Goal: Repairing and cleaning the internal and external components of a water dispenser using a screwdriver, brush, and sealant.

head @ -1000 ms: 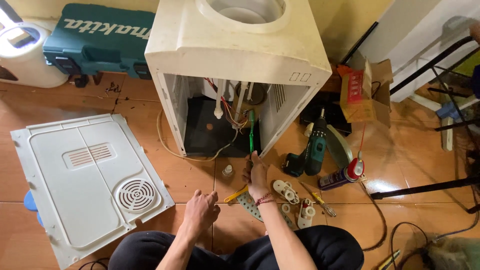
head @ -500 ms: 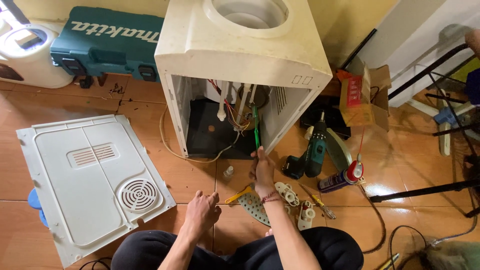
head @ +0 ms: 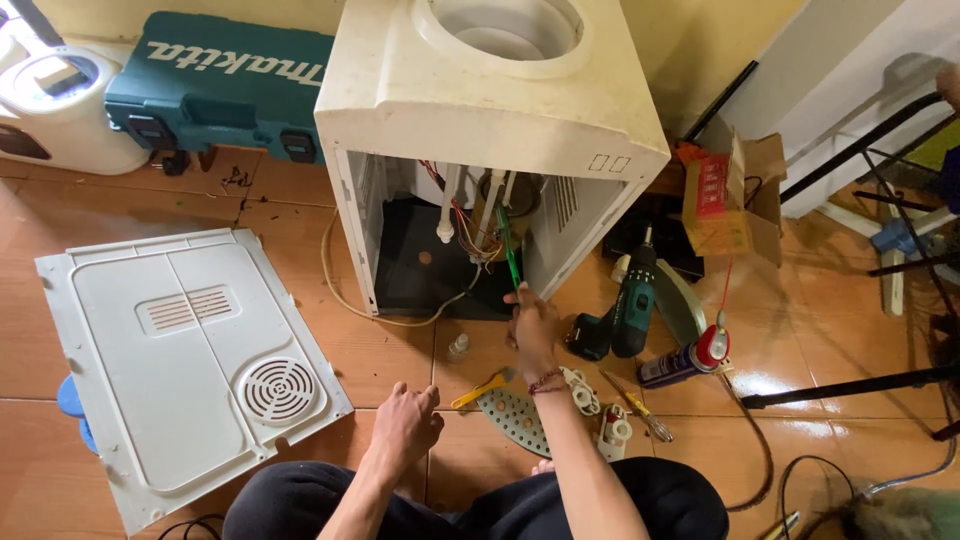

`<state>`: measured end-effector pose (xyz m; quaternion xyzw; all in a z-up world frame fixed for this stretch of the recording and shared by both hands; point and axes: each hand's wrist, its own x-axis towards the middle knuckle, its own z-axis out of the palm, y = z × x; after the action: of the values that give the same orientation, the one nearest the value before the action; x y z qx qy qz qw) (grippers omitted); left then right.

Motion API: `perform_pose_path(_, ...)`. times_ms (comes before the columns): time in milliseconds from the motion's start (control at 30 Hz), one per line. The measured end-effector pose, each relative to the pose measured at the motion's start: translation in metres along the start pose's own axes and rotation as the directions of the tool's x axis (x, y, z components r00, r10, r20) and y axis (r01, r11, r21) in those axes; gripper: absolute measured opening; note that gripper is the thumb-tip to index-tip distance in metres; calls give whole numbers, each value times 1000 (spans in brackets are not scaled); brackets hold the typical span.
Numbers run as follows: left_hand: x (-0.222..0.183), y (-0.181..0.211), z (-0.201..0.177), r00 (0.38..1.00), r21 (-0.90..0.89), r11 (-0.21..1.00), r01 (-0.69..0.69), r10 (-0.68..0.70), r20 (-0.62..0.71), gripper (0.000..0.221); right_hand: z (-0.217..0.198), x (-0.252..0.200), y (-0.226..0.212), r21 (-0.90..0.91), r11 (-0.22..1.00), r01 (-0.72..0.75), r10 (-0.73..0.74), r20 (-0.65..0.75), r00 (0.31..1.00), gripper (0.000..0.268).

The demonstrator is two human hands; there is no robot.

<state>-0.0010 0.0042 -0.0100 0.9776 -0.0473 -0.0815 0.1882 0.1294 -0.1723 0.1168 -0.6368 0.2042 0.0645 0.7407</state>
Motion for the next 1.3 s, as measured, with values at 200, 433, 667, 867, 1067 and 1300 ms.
perform_pose_path(200,2,-2,2,989,30,995,-96,99,-111,15,-4,14,8,52,999,3,-2,-10,1000,37)
perform_pose_path(433,1,2,3,1000,23,1000,-7,7,-12,19,27,25,-45,-2,1000,-28,28,81,996,33)
perform_pose_path(667,1,9,-7,1000,-29,999,-23,22,-6,16,38,44,-55,-128,991,-40,43,16,999,37)
perform_pose_path(867,3,11,-3,1000,4,1000,-8,8,8,18,29,21,-19,-50,995,-86,89,65,994,37)
perform_pose_path(1067,0,13,-6,1000,-4,1000,-14,14,-22,19,32,72,-16,-233,958,169,-169,19,985,38)
perform_pose_path(1300,-2,18,-10,1000,19,1000,10,-10,-9,23,40,79,-1,-366,851,377,-400,14,916,31)
